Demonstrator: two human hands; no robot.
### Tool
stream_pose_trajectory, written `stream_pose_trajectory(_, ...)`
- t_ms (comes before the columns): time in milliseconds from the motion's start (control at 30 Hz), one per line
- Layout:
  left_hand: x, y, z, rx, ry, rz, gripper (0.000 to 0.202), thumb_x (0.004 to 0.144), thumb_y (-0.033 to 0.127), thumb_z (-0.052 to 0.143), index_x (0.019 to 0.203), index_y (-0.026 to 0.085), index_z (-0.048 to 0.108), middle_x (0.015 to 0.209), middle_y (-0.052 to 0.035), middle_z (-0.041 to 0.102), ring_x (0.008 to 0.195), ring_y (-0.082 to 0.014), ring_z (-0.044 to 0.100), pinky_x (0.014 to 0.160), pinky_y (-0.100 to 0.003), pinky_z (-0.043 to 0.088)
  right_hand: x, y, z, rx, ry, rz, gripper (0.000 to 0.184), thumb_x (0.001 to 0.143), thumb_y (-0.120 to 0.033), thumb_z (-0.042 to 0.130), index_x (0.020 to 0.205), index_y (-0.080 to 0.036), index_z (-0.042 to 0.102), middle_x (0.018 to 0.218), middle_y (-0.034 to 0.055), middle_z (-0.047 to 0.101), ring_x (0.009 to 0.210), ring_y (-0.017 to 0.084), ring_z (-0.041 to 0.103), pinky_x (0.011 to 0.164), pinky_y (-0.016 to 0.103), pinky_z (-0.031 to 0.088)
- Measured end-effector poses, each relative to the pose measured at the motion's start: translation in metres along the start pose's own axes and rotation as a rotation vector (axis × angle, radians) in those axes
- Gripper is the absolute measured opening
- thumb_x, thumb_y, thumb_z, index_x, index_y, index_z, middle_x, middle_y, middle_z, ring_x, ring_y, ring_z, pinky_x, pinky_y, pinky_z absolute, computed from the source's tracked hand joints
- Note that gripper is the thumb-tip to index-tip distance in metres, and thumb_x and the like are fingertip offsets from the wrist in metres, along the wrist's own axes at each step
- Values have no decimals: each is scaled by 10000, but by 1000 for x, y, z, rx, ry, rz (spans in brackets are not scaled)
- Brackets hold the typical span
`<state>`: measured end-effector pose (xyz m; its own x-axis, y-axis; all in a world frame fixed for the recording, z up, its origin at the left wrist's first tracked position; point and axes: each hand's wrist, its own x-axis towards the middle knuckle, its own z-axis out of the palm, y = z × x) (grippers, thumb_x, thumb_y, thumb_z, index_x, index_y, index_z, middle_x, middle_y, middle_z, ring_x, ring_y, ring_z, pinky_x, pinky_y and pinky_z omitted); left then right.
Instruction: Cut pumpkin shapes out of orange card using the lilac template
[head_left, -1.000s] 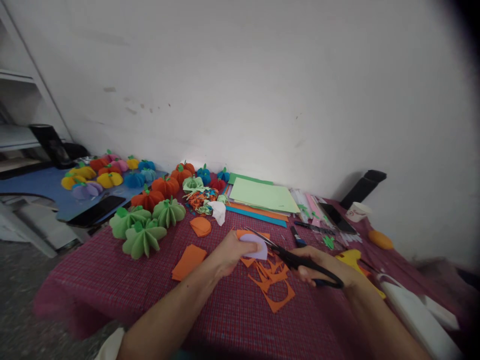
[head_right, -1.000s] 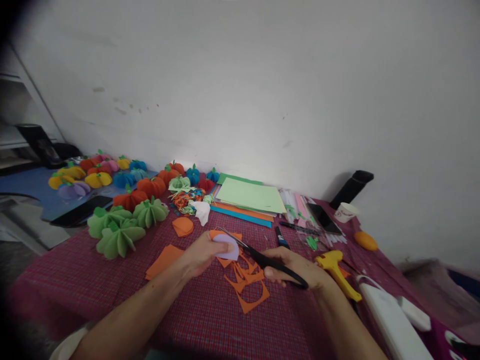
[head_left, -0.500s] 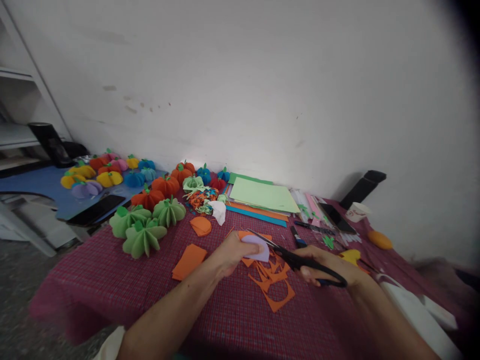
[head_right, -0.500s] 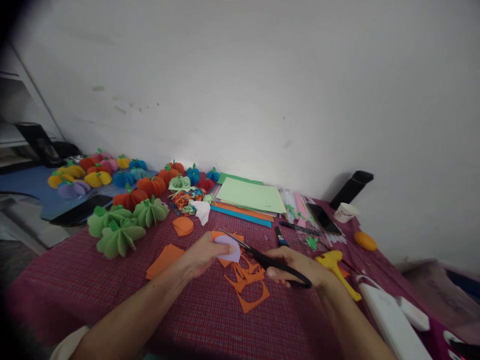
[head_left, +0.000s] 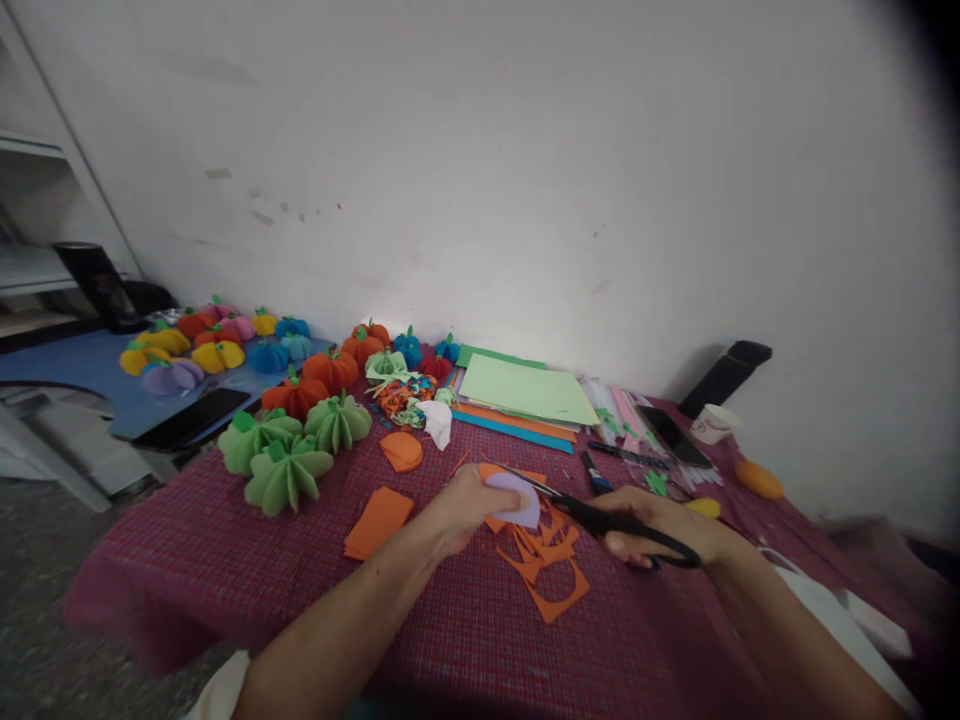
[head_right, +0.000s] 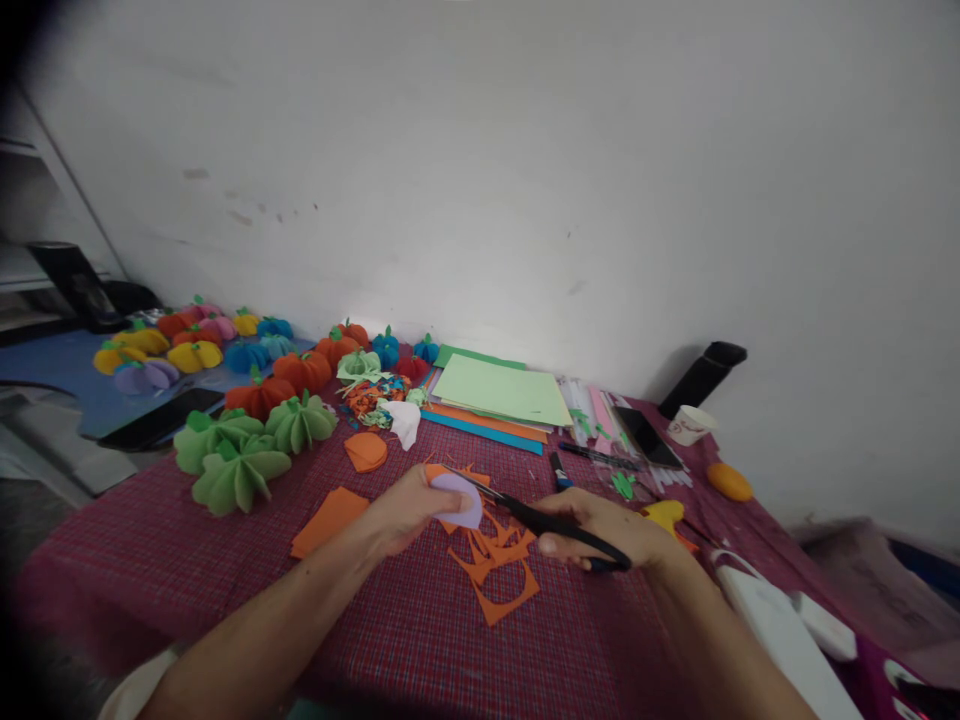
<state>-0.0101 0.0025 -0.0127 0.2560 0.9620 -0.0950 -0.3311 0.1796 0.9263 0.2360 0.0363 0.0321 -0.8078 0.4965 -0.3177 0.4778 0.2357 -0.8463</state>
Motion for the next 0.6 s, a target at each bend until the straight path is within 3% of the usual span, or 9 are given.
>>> stream_pose_trajectory(467,1,-3,1,95,12,-30,190,516,166,658,689,92,681,657,-50,653,578,-140,555,596,-256,412,-4,-10,-10,-75,-49,41,433,793,-447,525,1057,-106,565,559,-40,413,447,60,357,409,179,312)
stream_pose_trajectory(600,1,-3,0,115,5,-48,193,516,171,650,690,90,670,676,-57,650,590,-143,552,608,-264,411,-5,-11,-12,-65,-61,51,386,795,-433,519,992,-109,588,553,-37,410,446,66,362,409,189,301)
